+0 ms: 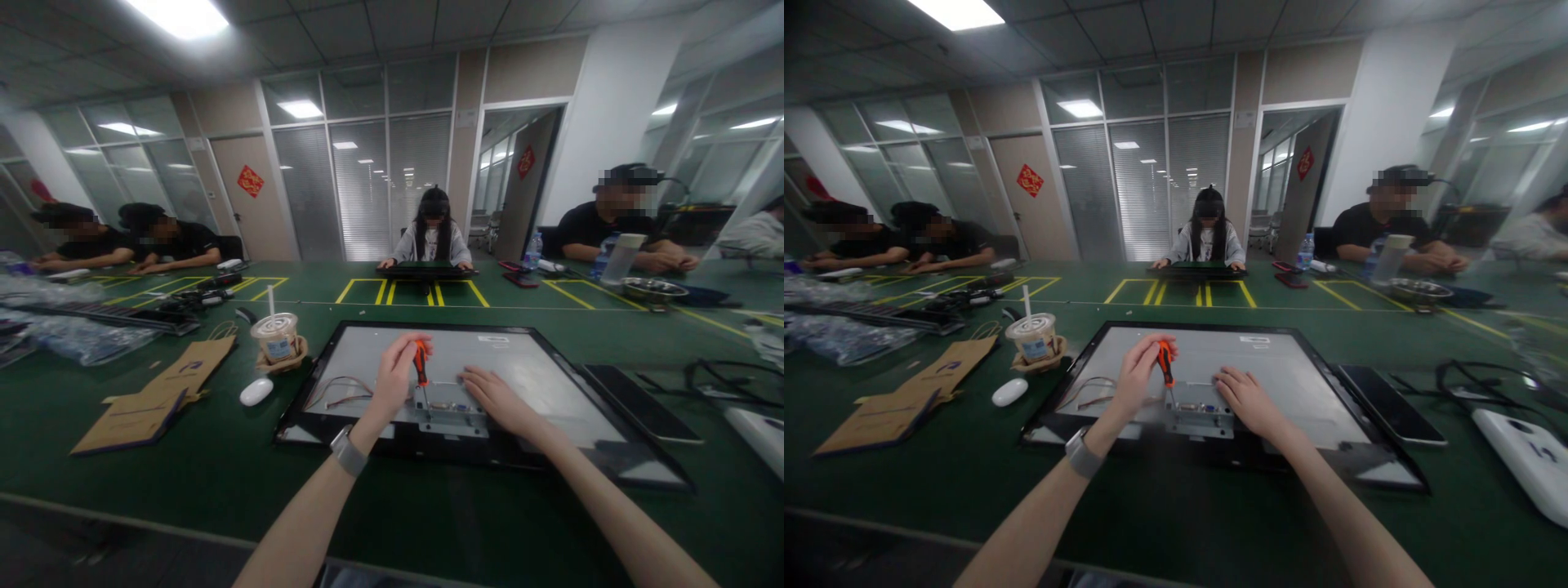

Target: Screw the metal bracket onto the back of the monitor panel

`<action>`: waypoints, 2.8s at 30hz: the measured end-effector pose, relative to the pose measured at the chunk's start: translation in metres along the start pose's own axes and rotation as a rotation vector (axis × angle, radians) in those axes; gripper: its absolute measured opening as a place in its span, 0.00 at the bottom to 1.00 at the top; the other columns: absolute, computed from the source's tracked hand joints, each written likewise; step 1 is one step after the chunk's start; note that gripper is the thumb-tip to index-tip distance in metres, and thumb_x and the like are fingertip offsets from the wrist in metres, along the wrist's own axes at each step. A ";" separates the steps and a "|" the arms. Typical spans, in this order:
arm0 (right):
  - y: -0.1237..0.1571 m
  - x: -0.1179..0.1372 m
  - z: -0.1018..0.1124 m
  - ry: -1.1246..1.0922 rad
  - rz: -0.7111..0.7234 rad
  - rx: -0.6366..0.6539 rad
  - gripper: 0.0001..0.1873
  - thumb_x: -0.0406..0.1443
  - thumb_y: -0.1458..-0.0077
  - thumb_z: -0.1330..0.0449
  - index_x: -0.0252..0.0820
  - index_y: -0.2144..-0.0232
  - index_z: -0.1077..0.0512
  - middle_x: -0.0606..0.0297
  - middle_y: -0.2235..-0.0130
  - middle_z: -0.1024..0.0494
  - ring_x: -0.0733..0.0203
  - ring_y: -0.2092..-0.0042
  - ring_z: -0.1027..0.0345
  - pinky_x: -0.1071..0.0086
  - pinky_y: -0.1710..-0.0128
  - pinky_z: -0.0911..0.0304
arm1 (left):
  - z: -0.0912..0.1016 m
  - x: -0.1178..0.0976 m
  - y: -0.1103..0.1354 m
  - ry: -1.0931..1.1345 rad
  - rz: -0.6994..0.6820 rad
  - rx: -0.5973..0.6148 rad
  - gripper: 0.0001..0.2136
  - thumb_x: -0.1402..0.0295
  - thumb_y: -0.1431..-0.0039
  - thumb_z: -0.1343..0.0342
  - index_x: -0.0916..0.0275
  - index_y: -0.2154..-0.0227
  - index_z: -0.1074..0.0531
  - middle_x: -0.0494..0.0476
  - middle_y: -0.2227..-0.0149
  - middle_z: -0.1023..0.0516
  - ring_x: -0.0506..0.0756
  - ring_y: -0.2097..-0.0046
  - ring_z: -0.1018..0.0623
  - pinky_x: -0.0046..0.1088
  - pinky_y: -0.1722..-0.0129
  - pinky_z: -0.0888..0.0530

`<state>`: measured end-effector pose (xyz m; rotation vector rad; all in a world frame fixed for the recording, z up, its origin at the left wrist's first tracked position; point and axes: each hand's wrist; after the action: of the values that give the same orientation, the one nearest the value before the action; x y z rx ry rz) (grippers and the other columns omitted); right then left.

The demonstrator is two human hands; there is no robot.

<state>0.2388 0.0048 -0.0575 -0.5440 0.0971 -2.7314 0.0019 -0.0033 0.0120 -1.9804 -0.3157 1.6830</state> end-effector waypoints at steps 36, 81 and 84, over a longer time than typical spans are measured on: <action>0.000 0.000 -0.001 -0.010 0.005 -0.015 0.30 0.46 0.32 0.62 0.40 0.42 0.30 0.50 0.36 0.33 0.46 0.33 0.44 0.42 0.35 0.54 | -0.003 -0.001 0.000 -0.132 -0.090 -0.029 0.08 0.66 0.44 0.38 0.61 0.61 0.22 0.55 0.64 0.26 0.52 0.63 0.26 0.28 0.60 0.28; -0.001 -0.002 -0.002 -0.006 -0.005 -0.012 0.30 0.46 0.32 0.62 0.38 0.42 0.30 0.50 0.36 0.33 0.45 0.34 0.44 0.43 0.34 0.55 | 0.001 -0.006 -0.003 -0.139 -0.075 -0.049 0.09 0.61 0.44 0.38 0.61 0.67 0.21 0.52 0.68 0.31 0.50 0.67 0.30 0.26 0.66 0.31; -0.001 -0.001 -0.001 -0.007 -0.009 -0.008 0.31 0.46 0.32 0.61 0.37 0.42 0.30 0.48 0.36 0.34 0.45 0.33 0.44 0.44 0.34 0.55 | 0.001 -0.001 -0.003 -0.020 -0.001 0.025 0.13 0.59 0.38 0.43 0.61 0.56 0.24 0.54 0.65 0.27 0.51 0.65 0.27 0.29 0.62 0.29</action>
<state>0.2390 0.0061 -0.0591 -0.5576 0.1046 -2.7384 0.0010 -0.0009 0.0140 -1.9457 -0.3012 1.6993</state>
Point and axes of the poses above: each hand's wrist, its own y-axis away from the middle knuckle, its own z-axis out of the back of the hand, x = y × z
